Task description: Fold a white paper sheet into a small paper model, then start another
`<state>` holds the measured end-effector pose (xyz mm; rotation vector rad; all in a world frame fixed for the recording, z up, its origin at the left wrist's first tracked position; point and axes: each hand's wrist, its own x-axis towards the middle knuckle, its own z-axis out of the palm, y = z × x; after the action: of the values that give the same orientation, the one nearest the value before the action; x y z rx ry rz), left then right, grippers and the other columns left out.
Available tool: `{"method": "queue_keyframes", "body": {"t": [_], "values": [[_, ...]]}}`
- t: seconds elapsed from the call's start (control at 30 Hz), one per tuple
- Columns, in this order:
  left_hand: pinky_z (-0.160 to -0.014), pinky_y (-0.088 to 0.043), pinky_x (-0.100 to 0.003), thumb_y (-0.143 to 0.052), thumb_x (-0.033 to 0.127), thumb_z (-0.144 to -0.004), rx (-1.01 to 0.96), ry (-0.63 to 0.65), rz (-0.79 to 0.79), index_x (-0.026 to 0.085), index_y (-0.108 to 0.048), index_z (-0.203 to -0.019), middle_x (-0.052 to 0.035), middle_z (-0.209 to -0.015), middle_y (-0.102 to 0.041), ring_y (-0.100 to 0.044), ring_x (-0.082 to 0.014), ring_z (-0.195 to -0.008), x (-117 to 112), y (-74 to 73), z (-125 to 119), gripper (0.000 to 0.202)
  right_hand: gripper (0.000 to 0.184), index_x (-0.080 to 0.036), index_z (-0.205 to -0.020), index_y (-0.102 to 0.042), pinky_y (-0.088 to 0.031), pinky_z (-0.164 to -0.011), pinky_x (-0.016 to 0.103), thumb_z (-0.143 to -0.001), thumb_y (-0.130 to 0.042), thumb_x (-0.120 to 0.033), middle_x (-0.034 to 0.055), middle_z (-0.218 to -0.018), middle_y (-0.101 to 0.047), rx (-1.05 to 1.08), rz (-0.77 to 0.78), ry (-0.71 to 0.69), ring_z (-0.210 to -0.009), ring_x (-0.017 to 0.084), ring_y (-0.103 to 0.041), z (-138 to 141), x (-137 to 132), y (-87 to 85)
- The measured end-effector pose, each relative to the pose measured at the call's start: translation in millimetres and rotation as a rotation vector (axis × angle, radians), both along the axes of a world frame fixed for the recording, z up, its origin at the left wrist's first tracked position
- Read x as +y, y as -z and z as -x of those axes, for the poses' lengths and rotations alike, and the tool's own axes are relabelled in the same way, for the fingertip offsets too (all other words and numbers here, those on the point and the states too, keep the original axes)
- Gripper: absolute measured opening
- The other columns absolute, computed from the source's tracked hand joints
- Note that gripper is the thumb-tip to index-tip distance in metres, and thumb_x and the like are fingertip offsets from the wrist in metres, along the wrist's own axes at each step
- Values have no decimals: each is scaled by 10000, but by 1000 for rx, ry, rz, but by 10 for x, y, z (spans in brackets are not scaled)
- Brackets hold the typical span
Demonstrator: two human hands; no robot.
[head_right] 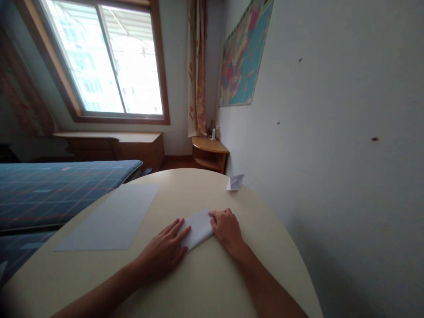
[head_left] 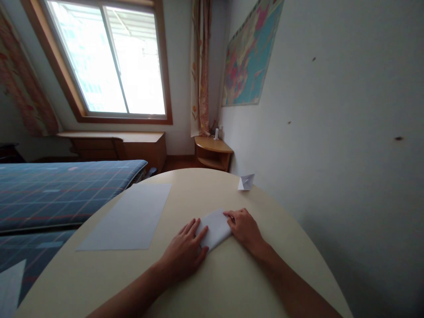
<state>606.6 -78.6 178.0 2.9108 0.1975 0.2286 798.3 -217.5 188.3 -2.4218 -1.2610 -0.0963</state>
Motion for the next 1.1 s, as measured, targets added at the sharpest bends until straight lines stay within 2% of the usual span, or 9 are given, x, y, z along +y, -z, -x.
{"method": "queue_keyframes", "body": {"t": [0.1,0.23,0.5,0.63,0.77,0.83,0.97,1.1], "values": [[-1140,-298,-511,-448,393,-956,37,0,6,218,-406,-1452,-148,-1564,-284,-246,-334,-1438,-17,-13,0,527,353,-232,-1176,-706,-424,-899,310,-892,-500,-202,49,-1030,-742,-11,13,16,-984,236,-567,4,3,-9],[-1146,-275,-511,-379,427,-986,78,-8,-3,204,-366,-1477,-167,-1572,-245,-195,-334,-1449,-30,-6,0,539,350,-234,-1174,-708,-421,-886,307,-894,-499,-212,62,-1007,-743,-34,28,35,-967,233,-572,7,11,-10],[-1150,-256,-524,-323,474,-1001,100,-24,-3,196,-308,-1503,-175,-1583,-193,-140,-329,-1455,-30,74,-9,575,313,-232,-1160,-701,-422,-834,326,-924,-499,-275,100,-940,-724,-98,72,113,-947,244,-580,21,12,1],[-1154,-249,-522,-330,475,-1000,71,-20,8,215,-308,-1504,-161,-1587,-185,-134,-321,-1460,-24,110,-2,567,314,-196,-1172,-679,-401,-887,367,-940,-481,-271,131,-1032,-686,-147,81,116,-1026,273,-547,80,4,-67],[-1153,-252,-519,-366,462,-992,51,-19,13,232,-327,-1495,-159,-1582,-216,-170,-324,-1457,-21,98,11,555,351,-234,-1268,-619,-350,-1001,372,-964,-468,-325,111,-1248,-605,-185,31,-87,-1153,256,-502,261,29,-119],[-1151,-260,-519,-385,458,-986,29,-14,20,241,-331,-1492,-147,-1582,-230,-194,-320,-1455,-20,91,14,553,380,-251,-1299,-596,-324,-1039,382,-973,-456,-387,96,-1334,-564,-158,43,-135,-1222,253,-469,380,49,-96],[-1145,-292,-511,-416,457,-970,-15,-17,34,230,-383,-1464,-137,-1569,-284,-236,-316,-1447,-22,113,9,545,418,-247,-1331,-571,-231,-1086,502,-988,-406,-421,120,-1404,-521,-154,108,-64,-1296,296,-420,554,69,0],[-1135,-329,-498,-477,445,-935,-70,-52,23,183,-445,-1423,-154,-1525,-368,-290,-329,-1423,-44,157,0,554,424,-245,-1358,-547,-234,-1092,501,-991,-385,-381,107,-1431,-504,-97,167,-50,-1326,296,-406,584,72,56]]}}
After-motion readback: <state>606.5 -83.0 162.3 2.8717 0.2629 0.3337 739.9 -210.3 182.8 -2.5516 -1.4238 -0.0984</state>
